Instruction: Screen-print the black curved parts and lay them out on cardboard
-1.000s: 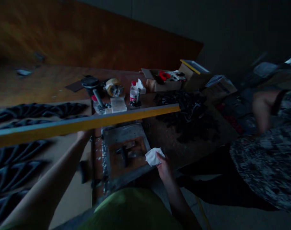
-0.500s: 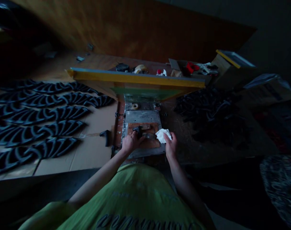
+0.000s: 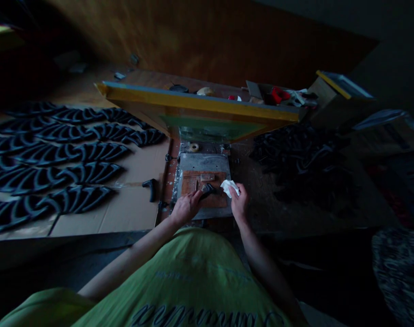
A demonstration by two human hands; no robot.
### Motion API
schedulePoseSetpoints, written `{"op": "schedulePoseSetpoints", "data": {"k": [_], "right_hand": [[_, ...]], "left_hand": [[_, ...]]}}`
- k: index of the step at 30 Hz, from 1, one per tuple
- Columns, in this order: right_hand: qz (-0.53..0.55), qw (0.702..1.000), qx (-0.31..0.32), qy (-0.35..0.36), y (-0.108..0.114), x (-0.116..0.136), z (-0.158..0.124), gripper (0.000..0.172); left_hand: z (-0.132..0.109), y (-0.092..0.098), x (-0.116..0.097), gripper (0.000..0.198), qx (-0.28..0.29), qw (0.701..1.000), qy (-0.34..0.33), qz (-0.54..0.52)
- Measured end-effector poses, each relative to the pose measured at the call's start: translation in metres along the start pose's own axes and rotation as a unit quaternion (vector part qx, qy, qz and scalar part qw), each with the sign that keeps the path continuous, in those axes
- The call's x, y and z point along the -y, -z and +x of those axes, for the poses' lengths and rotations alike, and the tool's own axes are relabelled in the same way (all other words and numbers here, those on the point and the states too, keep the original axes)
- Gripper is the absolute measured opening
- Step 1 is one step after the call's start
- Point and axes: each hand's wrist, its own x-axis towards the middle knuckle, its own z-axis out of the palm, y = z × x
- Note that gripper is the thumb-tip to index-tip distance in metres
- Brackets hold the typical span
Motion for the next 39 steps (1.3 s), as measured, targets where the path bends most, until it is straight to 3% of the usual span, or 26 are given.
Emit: {"op": "schedulePoseSetpoints", "data": {"k": [6,10,14,20,28,33,39], "right_hand": [[-0.105,0.979,0.106,0.136,-0.026,0.007,0.003,0.024],[-0.185,0.937,0.208,0.211,-0.043,0.002,0.01,0.039],[-0.214,0.904,0.268,0.256,-0.036,-0.011,0.005,0.044],[-0.216,0.9,0.287,0.246,-0.011,-0.014,-0.004,0.046],[-0.221,0.895,0.297,0.248,-0.033,-0.004,0.014,0.044],[-0.211,0.891,0.31,0.255,-0.011,-0.004,0.005,0.042],[-0.201,0.909,0.301,0.209,0.01,0.0,0.003,0.032]], "left_hand": [[0.003,-0.013,0.01,0.028,-0.006,0.999,-0.02,-0.047],[0.004,-0.014,0.011,0.024,0.01,0.998,-0.017,-0.068],[0.004,-0.012,0.008,0.022,0.021,0.997,-0.007,-0.081],[0.005,-0.007,0.006,0.022,0.043,0.995,0.004,-0.091],[0.005,-0.01,0.008,0.024,0.036,0.996,-0.009,-0.083],[0.005,-0.004,0.003,0.026,0.046,0.997,0.0,-0.067],[0.005,0.002,0.0,0.023,0.057,0.994,0.017,-0.088]]}}
